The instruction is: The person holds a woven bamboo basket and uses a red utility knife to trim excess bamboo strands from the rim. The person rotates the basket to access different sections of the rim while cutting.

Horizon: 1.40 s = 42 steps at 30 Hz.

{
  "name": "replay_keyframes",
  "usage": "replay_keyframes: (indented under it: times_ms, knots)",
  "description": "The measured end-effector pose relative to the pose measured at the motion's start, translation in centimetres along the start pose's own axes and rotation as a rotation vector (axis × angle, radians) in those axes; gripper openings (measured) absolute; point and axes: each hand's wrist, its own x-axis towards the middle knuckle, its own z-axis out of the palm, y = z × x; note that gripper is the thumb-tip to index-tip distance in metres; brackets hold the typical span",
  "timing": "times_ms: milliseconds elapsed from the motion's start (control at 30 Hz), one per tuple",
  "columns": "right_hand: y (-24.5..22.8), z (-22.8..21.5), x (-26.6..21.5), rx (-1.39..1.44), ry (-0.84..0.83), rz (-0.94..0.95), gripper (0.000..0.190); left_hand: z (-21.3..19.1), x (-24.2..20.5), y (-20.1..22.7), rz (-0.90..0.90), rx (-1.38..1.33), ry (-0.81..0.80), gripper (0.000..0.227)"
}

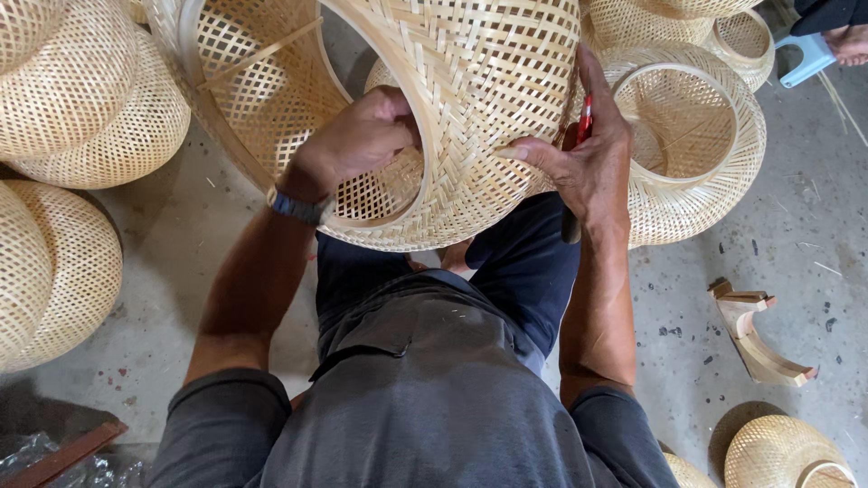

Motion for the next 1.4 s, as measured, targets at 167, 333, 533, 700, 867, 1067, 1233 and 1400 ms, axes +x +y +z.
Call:
replay_keyframes:
  times_ms: [167,333,533,700,867,1067,1233,1400]
  knots:
    - [0.0,-0.1,0.0,-0.024,-0.021,-0.001,0.116,-0.9,2.3,-0.4,0.134,-0.394,-0.235,0.032]
    - [-0.3,0.3,0.1,-0.089,0.038,0.032,0.120,-0.1,1.7,0.5,0.212,0.320,-0.026,0.030]
    - [-0.1,0.0,0.5,-0.036,0.052,-0.030,0.112,0.4,0.9,0.3,0.168,-0.079,0.018,0.032]
    - [0.5,-0.2,0.5,-0.202,0.021,0.021,0.111,-0.6,2.4,-2.6,0.499,0.513,0.094,0.014]
    - [0.5,-0.3,0.5,-0.227,0.020,0.011,0.113,-1.2,2.3,-4.5,0.318,0.148,0.132,0.015]
    - [0.0,-0.6,0.3,-0.236,0.019,0.032,0.113,-1.5,0.2,-3.8,0.080,-0.865,-0.133,0.030]
    - [0.0,-0.3,0.4,-0.242,0.020,0.023,0.112,-1.8,-0.3,-3.6,0.116,-0.830,-0.057,0.031]
    - [0.0,-0.3,0.5,-0.244,0.020,0.020,0.111,-1.0,0.2,-4.3,0.116,-0.809,0.117,0.034]
